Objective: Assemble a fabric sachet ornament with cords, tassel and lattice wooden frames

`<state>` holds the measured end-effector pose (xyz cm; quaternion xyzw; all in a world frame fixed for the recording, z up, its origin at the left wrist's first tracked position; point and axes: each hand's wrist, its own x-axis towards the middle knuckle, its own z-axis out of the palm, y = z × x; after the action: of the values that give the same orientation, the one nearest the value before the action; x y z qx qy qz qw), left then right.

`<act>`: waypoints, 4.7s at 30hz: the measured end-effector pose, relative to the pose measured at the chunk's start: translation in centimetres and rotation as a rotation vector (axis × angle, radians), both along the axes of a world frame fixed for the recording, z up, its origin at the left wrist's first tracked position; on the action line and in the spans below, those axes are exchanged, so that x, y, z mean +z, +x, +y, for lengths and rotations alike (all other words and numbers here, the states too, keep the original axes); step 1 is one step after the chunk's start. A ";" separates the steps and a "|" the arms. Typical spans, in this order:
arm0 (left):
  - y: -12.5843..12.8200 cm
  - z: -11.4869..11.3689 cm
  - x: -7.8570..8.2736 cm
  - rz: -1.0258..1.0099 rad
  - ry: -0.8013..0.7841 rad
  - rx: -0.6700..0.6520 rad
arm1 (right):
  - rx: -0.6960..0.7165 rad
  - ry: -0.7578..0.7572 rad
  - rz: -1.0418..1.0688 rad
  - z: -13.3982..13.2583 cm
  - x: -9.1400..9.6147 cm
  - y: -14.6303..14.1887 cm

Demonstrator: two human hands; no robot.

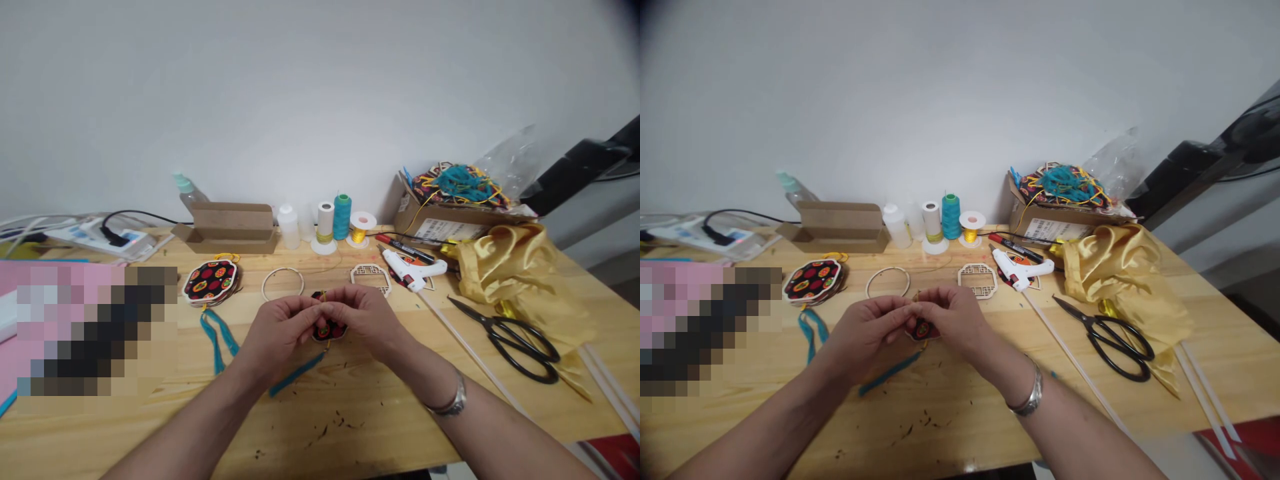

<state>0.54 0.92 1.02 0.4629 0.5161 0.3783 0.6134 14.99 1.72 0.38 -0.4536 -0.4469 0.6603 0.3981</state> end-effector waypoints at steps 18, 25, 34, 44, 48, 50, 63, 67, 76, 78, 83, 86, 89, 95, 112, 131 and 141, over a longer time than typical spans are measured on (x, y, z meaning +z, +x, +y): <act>-0.2 0.2 -1.0 -0.151 -0.077 -0.024 | -0.130 0.551 -0.546 -0.4 -0.7 0.5; -0.2 0.1 -0.8 -0.040 -0.075 0.001 | -0.140 0.731 -0.712 -0.5 -0.9 0.5; 0.1 0.2 -0.2 -0.017 -0.107 0.077 | -0.162 0.427 -0.529 -0.3 -0.6 0.3; 0.0 0.0 -0.5 -0.033 -0.054 0.059 | -0.166 0.338 -0.441 0.0 -0.7 0.2; 0.1 -0.1 -1.0 0.190 0.250 0.051 | -0.166 0.268 -0.361 0.1 -1.0 0.2; 0.1 -0.4 -1.3 0.330 0.483 0.045 | -0.157 0.234 -0.318 0.2 -1.1 0.1; 0.1 -1.0 -1.4 0.583 0.888 0.011 | -0.104 0.221 -0.266 0.1 -1.0 0.0; -0.1 -1.0 -1.2 0.552 0.696 0.033 | -0.110 0.224 -0.310 0.2 -1.0 0.0; 0.0 -0.7 -1.2 0.412 0.376 0.061 | -0.093 0.242 -0.335 0.0 -1.2 0.1; 0.1 -0.6 -1.3 0.396 0.389 0.040 | -0.095 0.265 -0.358 -0.1 -1.2 0.1; 0.0 -0.6 -1.3 0.487 0.459 0.021 | -0.075 0.252 -0.329 -0.1 -1.1 0.0; 0.1 -0.6 -1.1 0.523 0.440 0.023 | -0.077 0.271 -0.332 -0.1 -1.0 0.0; 0.1 -0.7 -0.9 0.535 0.405 0.019 | -0.083 0.275 -0.353 0.0 -1.0 0.1; 0.1 -0.8 -0.7 0.524 0.392 0.049 | -0.101 0.253 -0.325 0.0 -1.2 0.0; -0.5 0.2 -1.0 0.035 0.054 0.154 | -0.077 0.260 -0.343 0.0 -0.7 0.2; -0.2 0.3 -0.3 -0.155 -0.082 0.191 | -0.086 0.250 -0.338 -0.2 -1.0 0.0; -0.2 0.3 -0.5 -0.136 -0.077 0.218 | -0.136 0.676 -0.660 -0.9 -0.5 0.2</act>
<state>0.38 1.24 0.53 0.3534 0.5346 0.4531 0.6197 15.16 0.79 -0.09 -0.5124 -0.7087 0.2710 0.4022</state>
